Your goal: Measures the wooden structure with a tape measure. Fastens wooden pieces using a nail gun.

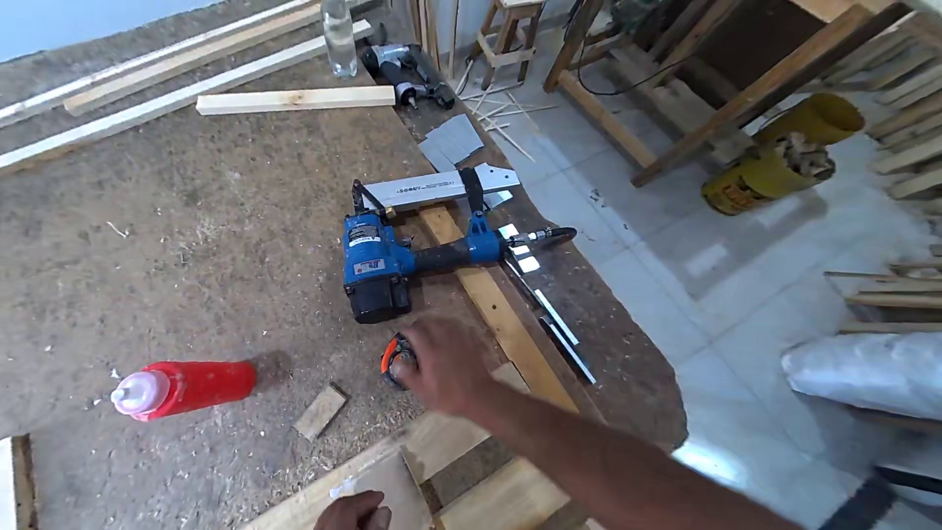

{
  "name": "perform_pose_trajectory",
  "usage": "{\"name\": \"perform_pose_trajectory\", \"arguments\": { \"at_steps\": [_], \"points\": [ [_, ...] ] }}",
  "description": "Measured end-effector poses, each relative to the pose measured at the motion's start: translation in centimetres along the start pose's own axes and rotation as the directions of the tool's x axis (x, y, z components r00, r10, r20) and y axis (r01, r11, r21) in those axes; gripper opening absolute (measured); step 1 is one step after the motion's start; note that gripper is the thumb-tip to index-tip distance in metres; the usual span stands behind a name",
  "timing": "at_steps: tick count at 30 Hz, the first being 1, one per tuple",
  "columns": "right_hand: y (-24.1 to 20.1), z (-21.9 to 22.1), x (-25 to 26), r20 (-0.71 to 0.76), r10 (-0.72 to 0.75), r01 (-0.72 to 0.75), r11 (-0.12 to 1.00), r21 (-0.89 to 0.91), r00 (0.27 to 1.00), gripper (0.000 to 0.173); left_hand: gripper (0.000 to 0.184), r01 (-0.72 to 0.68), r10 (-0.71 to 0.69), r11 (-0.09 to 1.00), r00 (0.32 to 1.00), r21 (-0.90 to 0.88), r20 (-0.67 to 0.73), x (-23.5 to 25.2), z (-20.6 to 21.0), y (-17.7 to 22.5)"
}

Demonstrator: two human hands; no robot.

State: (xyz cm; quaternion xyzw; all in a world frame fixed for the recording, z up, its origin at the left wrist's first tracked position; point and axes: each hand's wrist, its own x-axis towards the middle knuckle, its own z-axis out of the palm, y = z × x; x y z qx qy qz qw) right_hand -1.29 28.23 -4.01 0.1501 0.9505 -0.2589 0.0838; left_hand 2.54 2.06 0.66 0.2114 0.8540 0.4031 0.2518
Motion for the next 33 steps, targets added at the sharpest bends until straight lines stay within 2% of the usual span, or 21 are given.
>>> {"name": "perform_pose_trajectory", "arguments": {
  "at_steps": [1,2,4,6,8,10,12,14,16,19,21,22,23,25,27,28,30,33],
  "points": [
    [-0.8,1.4,-0.3,0.087,0.045,-0.048,0.998,0.039,0.995,0.07,0.022,0.024,-0.025,0.999,0.999,-0.022,-0.027,0.5,0.1,0.0],
    [-1.4,2.6,-0.3,0.11,0.073,-0.078,0.996,0.04,0.991,0.079,0.022,0.043,-0.046,0.998,0.998,-0.053,-0.051,1.0,0.2,-0.1],
    [-2.1,3.9,-0.1,0.07,0.101,-0.106,0.992,0.062,0.992,0.077,0.026,0.07,-0.082,0.987,0.994,-0.147,-0.075,2.6,0.3,0.0],
    [-2.3,3.0,-1.6,0.044,0.105,-0.111,0.975,0.194,0.994,0.073,0.035,0.113,-0.131,0.957,0.99,-0.265,-0.052,4.8,0.6,0.8],
    [-2.4,0.3,-5.4,0.074,0.072,-0.097,0.893,0.439,0.995,0.071,0.043,0.205,-0.19,0.91,0.979,-0.36,0.077,6.3,0.9,1.9],
    [-2.1,-2.4,-10.4,0.108,-0.024,-0.049,0.776,0.629,0.994,0.077,0.037,0.314,-0.217,0.843,0.941,-0.436,0.258,6.1,1.7,3.1],
    [-1.2,-3.5,-15.0,0.148,-0.087,-0.035,0.742,0.669,0.985,0.082,0.029,0.427,-0.216,0.796,0.863,-0.43,0.457,5.0,2.7,4.1],
    [0.2,-3.5,-18.8,0.177,-0.043,-0.087,0.742,0.665,0.983,0.081,0.021,0.509,-0.232,0.77,0.785,-0.385,0.575,3.7,4.2,4.6],
    [1.1,-3.3,-21.9,0.223,0.04,-0.184,0.714,0.676,0.974,0.084,0.02,0.561,-0.274,0.783,0.697,-0.267,0.662,2.8,5.5,5.8],
    [2.0,-2.3,-25.2,0.216,0.13,-0.25,0.616,0.747,0.968,0.081,0.033,0.546,-0.256,0.831,0.55,-0.11,0.795,3.4,7.3,6.4],
    [2.6,-1.7,-26.8,0.167,0.212,-0.261,0.569,0.78,0.963,0.077,0.05,0.444,-0.187,0.895,0.477,-0.052,0.859,4.9,8.0,6.2],
    [3.1,-1.4,-27.5,0.144,0.269,-0.277,0.563,0.779,0.952,0.073,0.048,0.357,-0.139,0.933,0.484,-0.05,0.864,6.0,8.2,6.4],
    [3.8,-1.2,-28.4,0.134,0.331,-0.31,0.562,0.767,0.934,0.069,0.04,0.268,-0.097,0.962,0.525,-0.056,0.845,7.5,8.2,6.9],
    [5.7,-0.3,-30.5,0.161,0.443,-0.407,0.544,0.734,0.882,0.06,0.022,0.127,-0.069,0.992,0.679,-0.025,0.731,10.9,8.3,7.9],
    [7.7,0.9,-33.0,0.237,0.53,-0.521,0.487,0.701,0.814,0.057,0.019,0.075,-0.115,0.993,0.83,0.094,0.546,14.2,8.9,7.7],
    [8.5,1.6,-34.3,0.269,0.559,-0.564,0.462,0.684,0.784,0.056,0.02,0.053,-0.13,0.983,0.876,0.175,0.465,15.6,9.6,7.5],
    [9.5,2.7,-36.5,0.3,0.6,-0.615,0.428,0.662,0.741,0.054,0.021,0.007,-0.125,0.954,0.917,0.299,0.378,17.5,11.4,7.0],
    [9.4,3.5,-38.3,0.309,0.646,-0.64,0.37,0.673,0.699,0.054,0.022,-0.066,-0.099,0.903,0.93,0.425,0.355,17.7,14.2,7.0]
  ]
}}
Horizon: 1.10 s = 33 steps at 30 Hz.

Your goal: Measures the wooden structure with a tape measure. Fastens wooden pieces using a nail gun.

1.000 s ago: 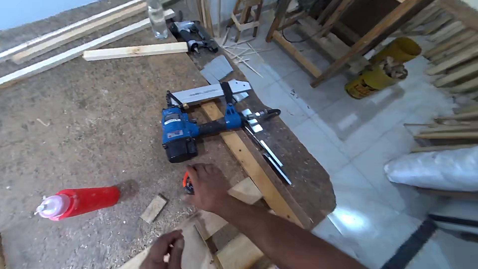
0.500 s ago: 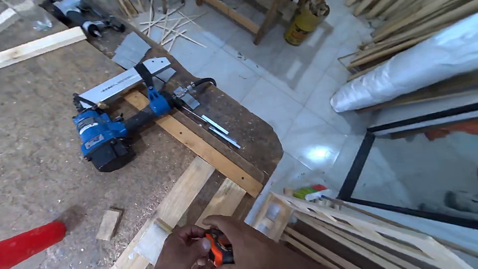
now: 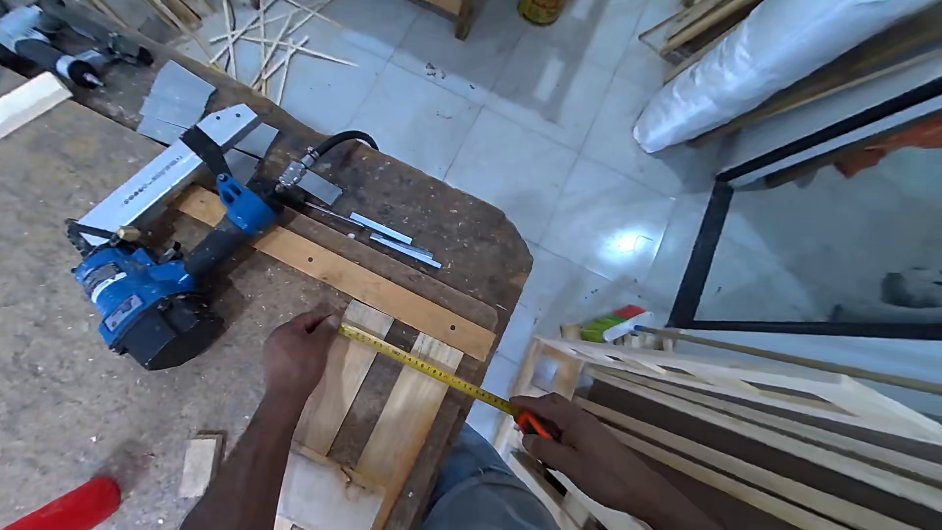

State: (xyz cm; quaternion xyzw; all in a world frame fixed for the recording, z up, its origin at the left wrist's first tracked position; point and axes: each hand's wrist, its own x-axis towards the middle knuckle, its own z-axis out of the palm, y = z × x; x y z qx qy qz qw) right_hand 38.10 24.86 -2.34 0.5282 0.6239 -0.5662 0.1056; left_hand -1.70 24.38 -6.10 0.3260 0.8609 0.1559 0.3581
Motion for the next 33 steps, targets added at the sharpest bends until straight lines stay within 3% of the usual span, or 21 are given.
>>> {"name": "perform_pose_trajectory", "arguments": {
  "at_steps": [6,11,23,29,31,33],
  "points": [
    [-0.2,0.0,-0.2,-0.046,0.062,-0.061,0.998,0.02,0.997,0.051,0.026,-0.062,0.068,0.995,0.995,0.079,-0.069,-0.5,2.2,1.6],
    [-0.6,-0.6,0.4,-0.076,0.051,-0.052,0.999,-0.004,0.996,0.046,0.024,-0.075,0.077,0.997,0.991,0.023,-0.109,-0.3,2.7,1.1],
    [-0.6,-0.3,1.0,-0.066,0.055,-0.055,0.998,0.007,0.996,0.046,0.027,-0.013,0.014,1.0,0.99,0.011,-0.139,-0.5,3.1,1.7],
    [-0.6,-0.6,1.2,-0.067,0.059,-0.059,0.998,0.003,0.996,0.045,0.043,-0.25,0.268,0.961,0.948,0.116,-0.173,-4.1,2.7,1.5],
    [-0.7,-0.7,1.2,-0.061,0.065,-0.065,0.998,0.003,0.996,0.045,0.033,-0.231,0.243,0.949,0.97,0.214,-0.03,-6.8,2.6,2.3],
    [-0.8,-0.7,1.3,-0.06,0.072,-0.072,0.997,0.005,0.996,0.044,0.036,-0.149,0.052,0.921,0.963,0.361,0.265,-8.3,2.9,3.6]
  ]
}}
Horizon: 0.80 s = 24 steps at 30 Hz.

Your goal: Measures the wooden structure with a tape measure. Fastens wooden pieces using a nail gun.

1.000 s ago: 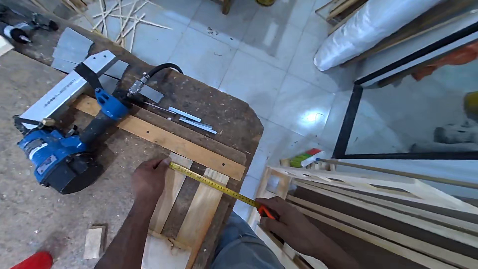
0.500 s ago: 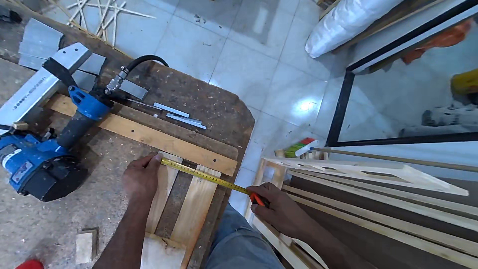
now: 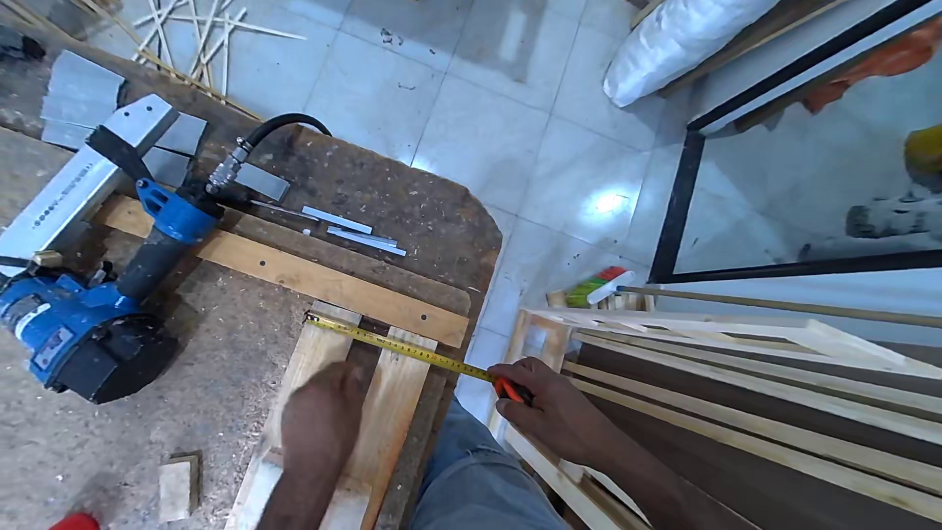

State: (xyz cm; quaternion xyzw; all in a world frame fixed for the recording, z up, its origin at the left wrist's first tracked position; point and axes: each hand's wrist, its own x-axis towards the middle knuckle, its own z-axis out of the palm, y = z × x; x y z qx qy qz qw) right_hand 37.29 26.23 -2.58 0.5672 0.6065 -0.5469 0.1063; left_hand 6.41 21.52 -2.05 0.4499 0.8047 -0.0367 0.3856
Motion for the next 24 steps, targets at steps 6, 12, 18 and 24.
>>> {"name": "perform_pose_trajectory", "arguments": {
  "at_steps": [6,12,18,24],
  "points": [
    [0.0,-0.1,0.1,0.006,0.012,-0.012,1.0,0.005,1.0,0.045,0.036,0.024,-0.034,0.995,0.995,0.1,0.097,0.2,2.0,0.4],
    [0.0,-0.1,0.1,0.007,0.004,-0.004,1.0,0.01,1.0,0.044,0.03,0.014,-0.017,0.996,0.999,0.085,0.035,0.8,2.3,-0.2],
    [0.1,-0.1,0.2,-0.001,0.005,-0.005,1.0,0.006,1.0,0.044,0.029,0.067,-0.067,0.997,0.998,0.048,-0.004,1.1,2.6,-0.3],
    [0.1,-0.1,0.3,0.003,0.014,-0.014,1.0,0.007,1.0,0.043,0.031,0.102,-0.102,0.993,0.995,0.051,-0.001,1.2,2.6,-0.2]
  ]
}}
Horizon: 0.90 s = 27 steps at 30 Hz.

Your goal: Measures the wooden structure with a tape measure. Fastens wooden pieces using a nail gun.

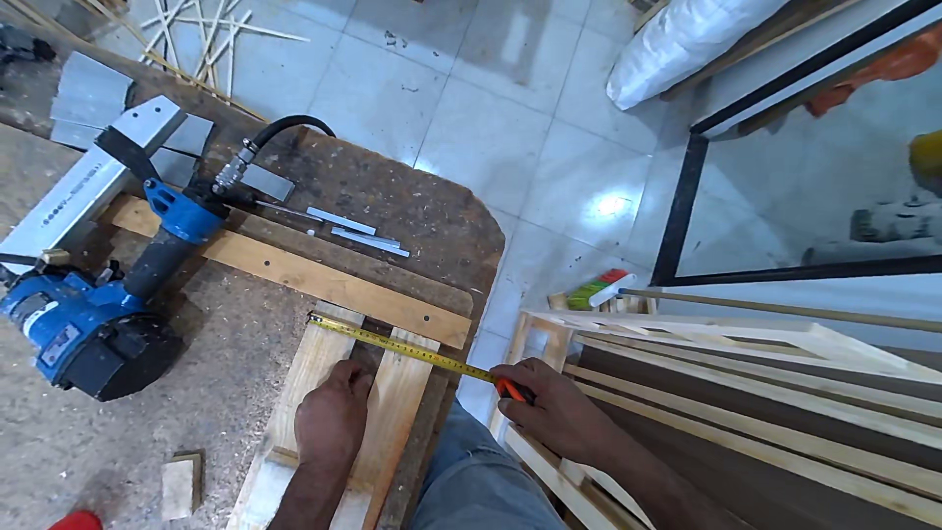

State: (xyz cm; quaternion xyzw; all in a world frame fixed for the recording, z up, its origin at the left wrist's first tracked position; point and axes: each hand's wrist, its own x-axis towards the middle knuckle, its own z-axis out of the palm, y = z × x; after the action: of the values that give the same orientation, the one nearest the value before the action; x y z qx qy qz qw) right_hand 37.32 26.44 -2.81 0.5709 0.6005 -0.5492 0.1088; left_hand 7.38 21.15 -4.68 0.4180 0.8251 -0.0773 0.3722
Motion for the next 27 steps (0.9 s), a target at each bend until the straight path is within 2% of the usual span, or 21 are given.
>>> {"name": "perform_pose_trajectory", "arguments": {
  "at_steps": [11,27],
  "points": [
    [0.13,-0.05,0.08,0.005,-0.005,0.005,1.0,-0.002,1.0,0.043,0.032,0.022,-0.022,1.0,0.999,-0.002,0.024,-0.01,-0.25,0.37],
    [0.09,-0.06,0.06,0.001,-0.002,0.002,1.0,0.009,1.0,0.043,0.032,0.023,-0.023,1.0,1.0,-0.003,-0.012,-0.01,0.1,0.24]
  ]
}}
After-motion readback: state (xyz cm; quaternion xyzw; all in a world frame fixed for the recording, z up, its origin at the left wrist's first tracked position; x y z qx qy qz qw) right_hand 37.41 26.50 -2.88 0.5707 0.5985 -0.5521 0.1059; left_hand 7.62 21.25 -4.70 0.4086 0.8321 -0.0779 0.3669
